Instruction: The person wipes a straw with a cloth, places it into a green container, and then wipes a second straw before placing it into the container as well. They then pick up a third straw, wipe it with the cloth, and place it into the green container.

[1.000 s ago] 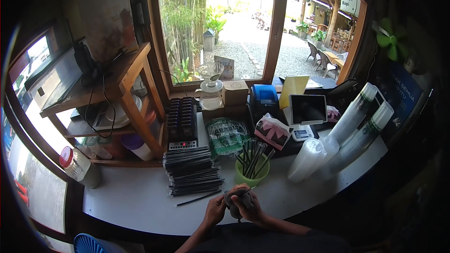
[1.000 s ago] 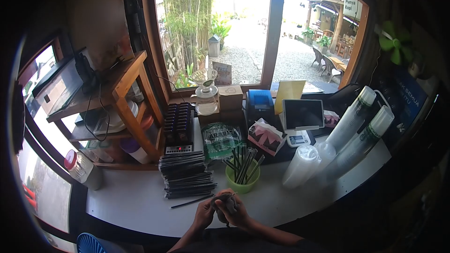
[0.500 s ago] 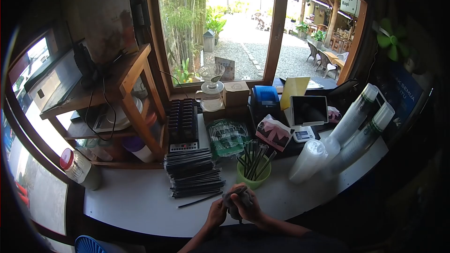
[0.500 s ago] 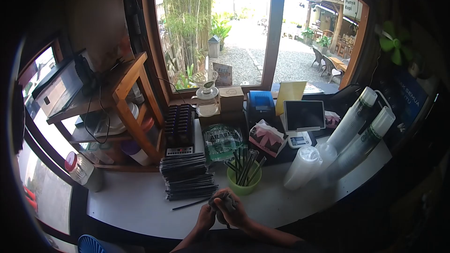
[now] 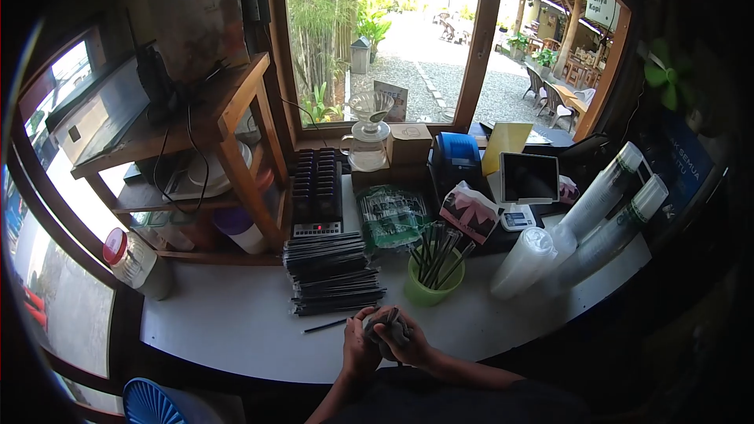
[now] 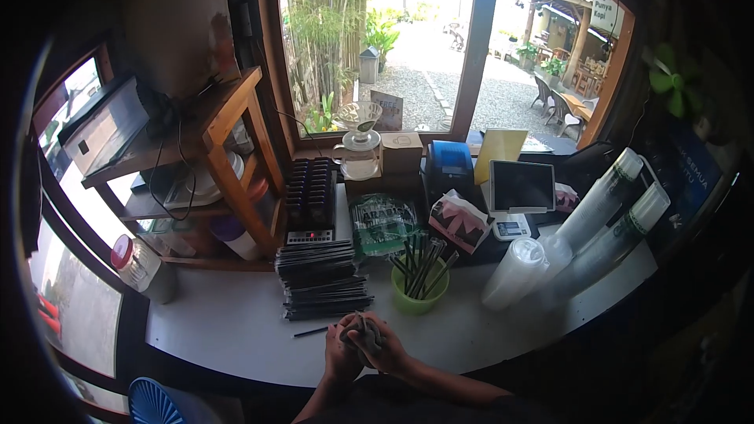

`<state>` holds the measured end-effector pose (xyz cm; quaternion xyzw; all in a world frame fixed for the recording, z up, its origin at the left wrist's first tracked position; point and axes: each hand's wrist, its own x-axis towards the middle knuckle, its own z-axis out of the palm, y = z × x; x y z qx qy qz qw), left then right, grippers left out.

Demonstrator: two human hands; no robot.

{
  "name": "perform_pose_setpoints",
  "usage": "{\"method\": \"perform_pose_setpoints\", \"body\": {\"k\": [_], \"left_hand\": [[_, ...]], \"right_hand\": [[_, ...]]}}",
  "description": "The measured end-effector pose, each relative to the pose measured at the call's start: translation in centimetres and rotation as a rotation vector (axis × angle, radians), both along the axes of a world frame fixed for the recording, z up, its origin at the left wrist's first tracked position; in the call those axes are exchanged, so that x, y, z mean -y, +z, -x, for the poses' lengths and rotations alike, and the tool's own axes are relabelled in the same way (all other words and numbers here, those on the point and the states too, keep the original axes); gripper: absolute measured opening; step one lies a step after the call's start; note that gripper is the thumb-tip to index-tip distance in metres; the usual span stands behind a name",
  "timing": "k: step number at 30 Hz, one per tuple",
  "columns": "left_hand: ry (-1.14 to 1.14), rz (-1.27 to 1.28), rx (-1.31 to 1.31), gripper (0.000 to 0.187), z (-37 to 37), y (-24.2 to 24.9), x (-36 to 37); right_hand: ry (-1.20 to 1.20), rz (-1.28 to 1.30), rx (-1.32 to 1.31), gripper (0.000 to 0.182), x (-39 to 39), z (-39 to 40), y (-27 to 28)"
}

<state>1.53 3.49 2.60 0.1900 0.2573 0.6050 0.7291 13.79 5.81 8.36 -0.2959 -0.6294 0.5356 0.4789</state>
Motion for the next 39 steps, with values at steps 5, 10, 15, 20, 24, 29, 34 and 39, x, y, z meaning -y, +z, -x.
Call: {"method": "perform_pose_setpoints", "body": {"k": [5, 10, 15, 20, 24, 29, 34, 39], "left_hand": [[0.101, -0.019, 0.105, 0.058, 1.2, 0.6, 0.7], [0.125, -0.044, -0.054, 0.072, 1.7, 2.6, 2.3], [0.296, -0.27, -0.533, 0.073, 2.9, 1.7, 3.1], [0.373, -0.658, -1.215, 0.039, 5.8, 5.8, 2.9], [0.358, -0.666, -1.311, 0.023, 7.4, 7.1, 3.6], [0.704, -0.63, -1.166, 0.017, 9.5, 9.0, 6.2], [0.971, -0.515, -0.762, 0.034, 9.6, 9.4, 8.0], [0.992, -0.497, -0.714, 0.028, 10.2, 8.5, 8.1]], "right_hand": [[0.069, 0.009, -0.043, 0.017, -0.4, 1.0, 0.9], [0.123, -0.128, 0.061, 0.017, 0.8, 2.1, -3.1], [0.189, 0.296, 0.012, 0.016, 2.3, 1.8, -2.8], [0.143, 0.136, 0.193, 0.017, 3.0, 1.9, -4.3], [0.256, 0.192, 0.055, 0.018, 3.4, 2.8, -8.9], [0.395, 0.295, 0.214, 0.031, 2.9, 3.2, -5.6], [0.386, 0.33, 0.201, 0.029, 3.2, 4.5, -6.3], [0.296, 0.583, 0.083, 0.03, 2.6, 4.5, -5.0]]}}
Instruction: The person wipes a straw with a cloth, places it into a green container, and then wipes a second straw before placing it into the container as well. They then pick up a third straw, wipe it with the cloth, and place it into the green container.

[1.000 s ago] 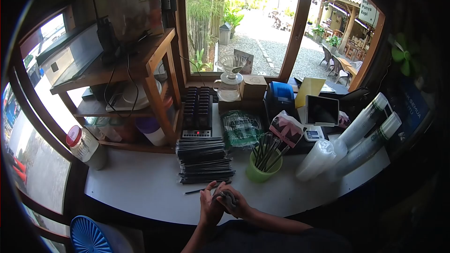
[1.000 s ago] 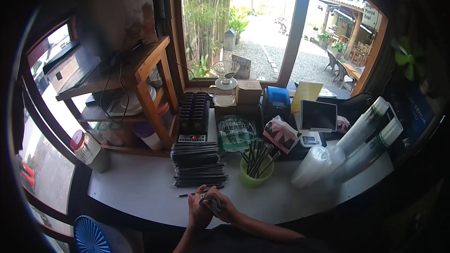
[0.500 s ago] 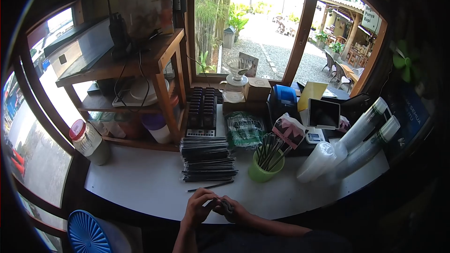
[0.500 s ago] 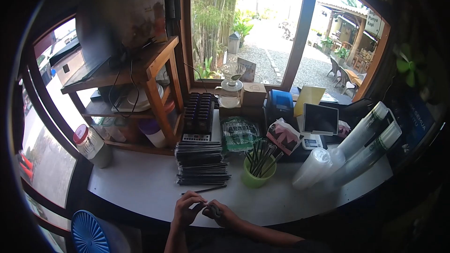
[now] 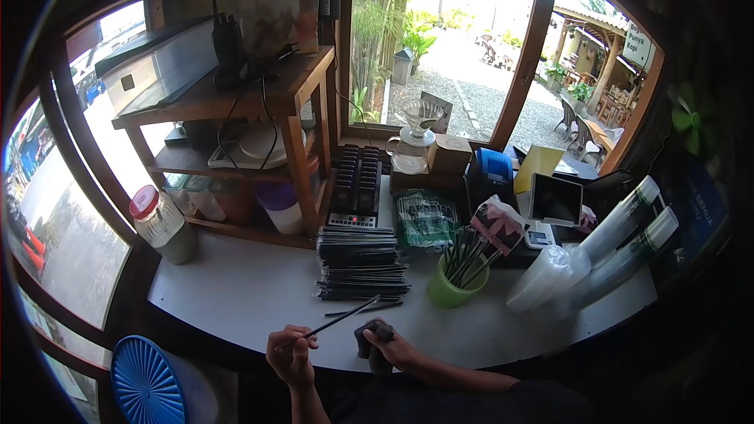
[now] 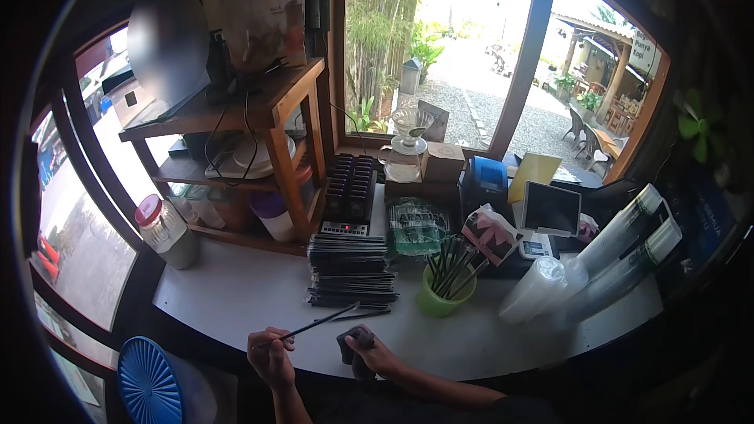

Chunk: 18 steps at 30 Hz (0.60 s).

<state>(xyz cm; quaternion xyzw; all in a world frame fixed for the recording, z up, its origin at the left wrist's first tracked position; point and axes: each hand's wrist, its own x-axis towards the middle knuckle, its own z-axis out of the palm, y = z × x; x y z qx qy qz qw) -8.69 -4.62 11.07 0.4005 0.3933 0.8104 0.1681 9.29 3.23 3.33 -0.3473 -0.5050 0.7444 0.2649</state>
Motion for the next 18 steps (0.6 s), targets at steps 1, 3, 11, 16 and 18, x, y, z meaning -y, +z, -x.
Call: {"method": "perform_pose_setpoints", "body": {"k": [1, 3, 11, 16, 18], "left_hand": [[-0.063, 0.061, 0.039, 0.024, -0.3, -0.7, -0.1], [-0.19, 0.176, 0.114, 0.017, -1.6, -2.2, -0.4], [-0.429, 0.614, -0.059, 0.027, -6.4, -7.3, -2.1], [-0.342, 0.572, -0.258, 0.034, -8.6, -5.4, -4.3], [-0.465, 0.717, -0.301, 0.034, -8.2, -7.8, -5.1]], "right_hand": [[-0.004, 0.13, -0.041, 0.031, -0.1, -0.2, 1.3], [-0.013, 0.383, -0.127, 0.034, -0.5, -0.5, 3.6], [-0.152, -0.259, -0.511, 0.03, -3.2, -1.3, 5.7], [-0.208, -0.269, -0.204, 0.025, -2.3, -2.5, 3.5], [-0.3, -0.268, -0.207, 0.027, -3.7, -3.2, 3.2]]}}
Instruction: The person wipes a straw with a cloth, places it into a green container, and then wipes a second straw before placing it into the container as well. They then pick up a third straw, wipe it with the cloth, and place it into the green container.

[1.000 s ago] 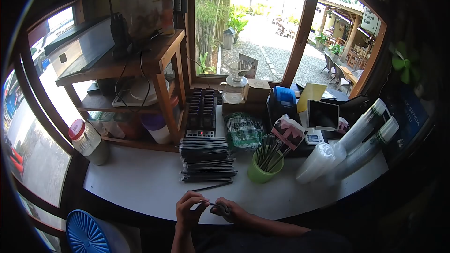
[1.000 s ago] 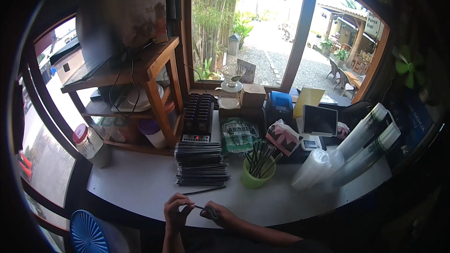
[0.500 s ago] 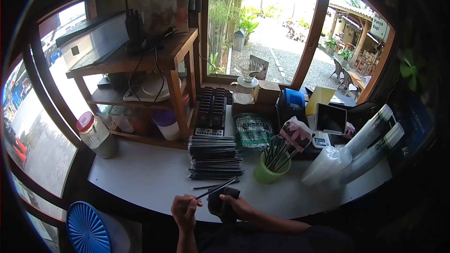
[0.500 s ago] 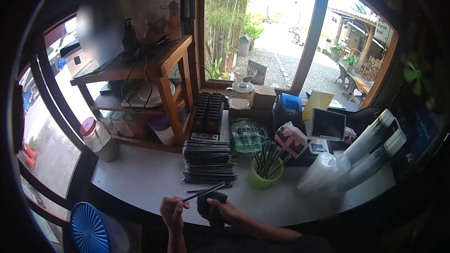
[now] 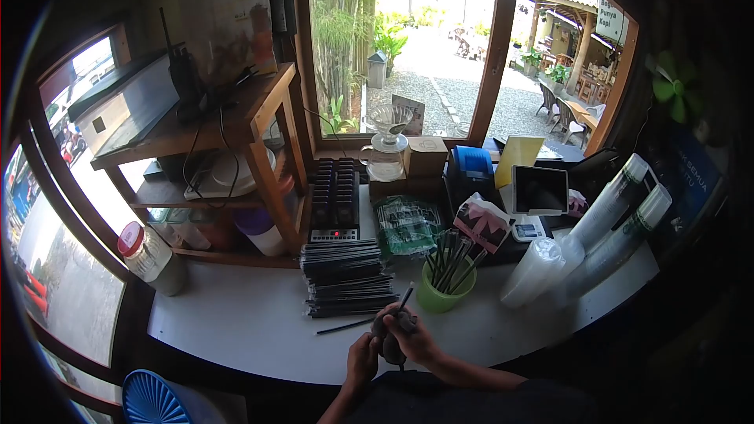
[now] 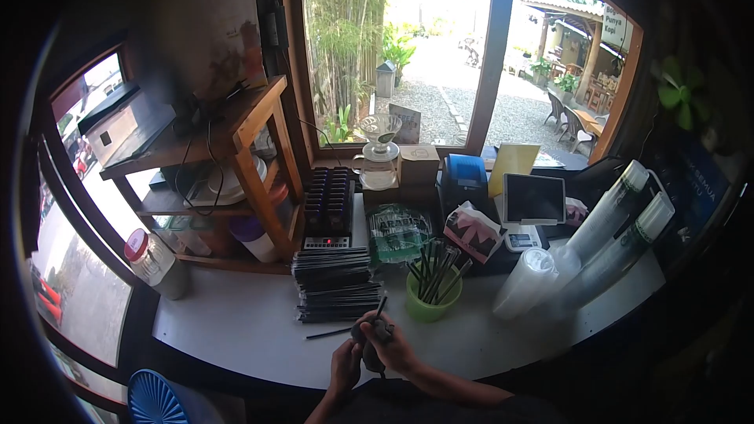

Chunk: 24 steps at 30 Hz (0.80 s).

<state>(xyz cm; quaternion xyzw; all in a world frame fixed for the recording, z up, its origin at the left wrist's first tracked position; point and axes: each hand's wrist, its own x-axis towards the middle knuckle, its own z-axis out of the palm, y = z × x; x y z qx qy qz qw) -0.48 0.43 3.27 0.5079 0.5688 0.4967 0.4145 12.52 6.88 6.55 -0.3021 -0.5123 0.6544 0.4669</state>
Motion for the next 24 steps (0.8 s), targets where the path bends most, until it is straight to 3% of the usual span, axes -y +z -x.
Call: {"method": "perform_pose_setpoints", "body": {"k": [4, 8, 11, 13, 15, 17, 22, 24], "left_hand": [[-0.168, 0.138, 0.151, 0.034, -1.0, -1.1, -1.9], [-0.146, 0.033, 0.061, 0.033, -1.9, -0.6, -3.1], [-0.175, 0.081, 0.078, 0.036, -1.7, -1.5, -3.4], [-0.189, 0.007, 0.076, 0.037, -1.7, -2.6, -3.6], [-0.225, 0.125, 0.052, 0.037, -1.6, -2.7, -4.0], [-0.243, 0.183, 0.065, 0.036, -1.9, -2.2, -4.1], [-0.236, 0.151, 0.12, 0.037, -2.1, -3.7, -4.2], [-0.221, 0.06, 0.072, 0.038, -2.2, -4.1, -4.1]], "right_hand": [[-0.161, -0.059, -0.236, 0.026, -1.8, -1.5, 3.7], [-0.12, -0.169, 0.045, 0.029, -1.3, -2.0, 1.8], [-0.077, -0.012, 0.082, 0.024, -0.7, -1.6, -1.6], [-0.134, 0.007, 0.053, 0.023, -1.1, -1.8, -0.9], [-0.229, 0.024, 0.081, 0.026, -1.9, -2.8, -1.0], [-0.296, 0.0, -0.069, 0.026, -2.3, -3.4, 0.8], [-0.268, -0.191, 0.138, 0.027, -1.5, -3.2, 1.3], [-0.152, -0.093, 0.169, 0.026, -0.5, -2.5, -0.5]]}}
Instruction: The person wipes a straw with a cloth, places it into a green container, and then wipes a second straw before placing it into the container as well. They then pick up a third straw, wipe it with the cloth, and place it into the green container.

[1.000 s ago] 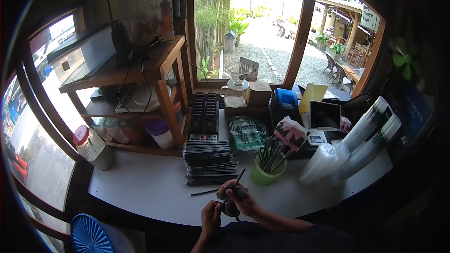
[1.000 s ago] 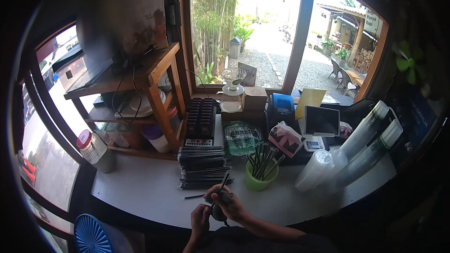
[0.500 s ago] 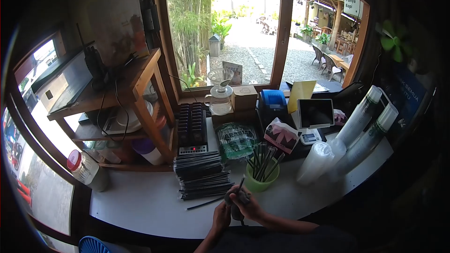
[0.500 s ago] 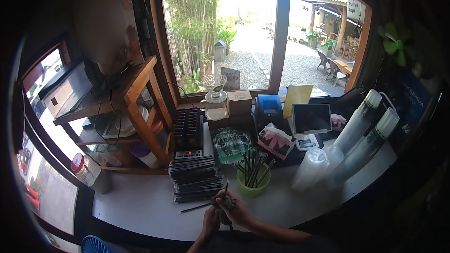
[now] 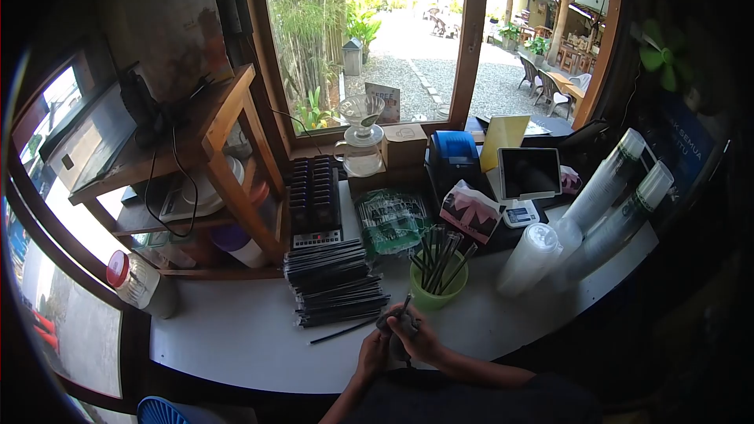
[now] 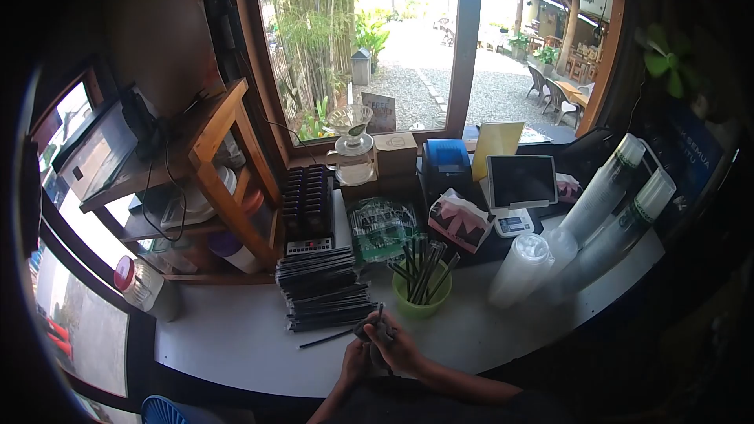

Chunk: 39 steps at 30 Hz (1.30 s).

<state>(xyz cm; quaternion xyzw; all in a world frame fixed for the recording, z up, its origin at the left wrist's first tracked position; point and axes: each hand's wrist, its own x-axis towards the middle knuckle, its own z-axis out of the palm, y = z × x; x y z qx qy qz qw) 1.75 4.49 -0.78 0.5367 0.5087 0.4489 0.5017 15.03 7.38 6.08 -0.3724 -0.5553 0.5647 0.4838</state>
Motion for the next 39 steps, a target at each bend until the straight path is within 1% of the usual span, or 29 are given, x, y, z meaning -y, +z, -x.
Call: {"method": "perform_pose_setpoints", "body": {"k": [2, 5, 8, 11, 12, 15, 16, 17, 19, 20, 23, 24, 26, 27, 30, 33, 34, 37, 39], "left_hand": [[0.006, -0.168, -0.067, 0.038, -0.4, 0.2, 0.6], [0.032, 0.15, 0.142, 0.036, -0.3, 1.3, 0.2], [-0.025, 0.081, 0.03, 0.037, 0.0, -0.1, -0.6], [-0.052, 0.07, 0.027, 0.036, 0.0, 0.9, -0.4], [-0.054, 0.057, 0.018, 0.037, 0.0, 0.6, -0.4], [-0.036, -0.01, 0.01, 0.037, 0.0, -0.5, -0.5], [-0.025, -0.045, 0.018, 0.037, -0.2, -0.4, -0.4], [-0.015, -0.078, 0.026, 0.036, -0.3, -0.3, -0.3], [-0.024, 0.04, 0.027, 0.036, -0.6, 1.9, 0.0], [-0.03, 0.099, 0.023, 0.036, -0.6, 2.6, 0.2], [-0.158, 0.092, 0.063, 0.036, 0.2, -0.6, -0.2], [-0.174, 0.082, 0.054, 0.037, 0.3, -0.3, -0.4], [-0.206, 0.07, 0.037, 0.037, 0.4, 0.2, -0.2], [-0.195, 0.079, 0.023, 0.038, 0.3, 0.7, 0.0], [-0.172, 0.095, -0.003, 0.04, 0.2, 1.5, 0.7], [-0.179, 0.091, 0.0, 0.041, 0.4, 1.1, 1.4], [-0.178, 0.077, 0.013, 0.042, 0.3, 1.3, 1.4], [-0.162, 0.039, 0.02, 0.04, 0.4, 1.2, 1.9], [-0.138, 0.023, 0.014, 0.037, 0.1, 0.3, 1.5]], "right_hand": [[0.064, 0.071, 0.025, 0.025, 0.9, 0.4, -0.9], [-0.006, 0.128, -0.094, 0.027, 0.4, -0.1, -0.3], [-0.155, -0.061, -0.149, 0.026, -0.1, -0.7, 3.4], [-0.198, -0.166, -0.133, 0.025, -0.1, -1.2, 3.6], [-0.198, -0.139, -0.126, 0.025, 0.3, -0.9, 3.5], [-0.092, -0.056, -0.011, 0.024, 1.2, -0.2, 1.1], [-0.052, -0.109, 0.137, 0.023, 1.6, -0.1, 0.9], [-0.035, -0.057, 0.127, 0.024, 1.6, -0.1, 0.4], [-0.003, 0.051, 0.106, 0.025, 1.3, -0.4, -0.1], [-0.037, 0.069, 0.03, 0.026, 1.3, -0.7, 0.5], [-0.167, -0.094, 0.006, 0.027, 1.4, -1.6, 3.3], [-0.173, -0.081, -0.019, 0.028, 1.6, -1.9, 4.5], [-0.189, -0.112, -0.016, 0.028, 1.9, -1.8, 4.0], [-0.194, -0.125, -0.012, 0.028, 2.0, -1.8, 3.6], [-0.102, -0.071, 0.151, 0.023, 2.5, -1.5, 1.8], [0.055, 0.039, 0.092, 0.022, 2.1, -2.7, 2.3], [0.06, 0.086, 0.009, 0.023, 2.1, -3.0, 3.1], [-0.039, 0.001, 0.048, 0.026, 2.1, -3.3, 4.7], [-0.08, -0.059, 0.074, 0.025, 2.4, -2.8, 4.2]]}}
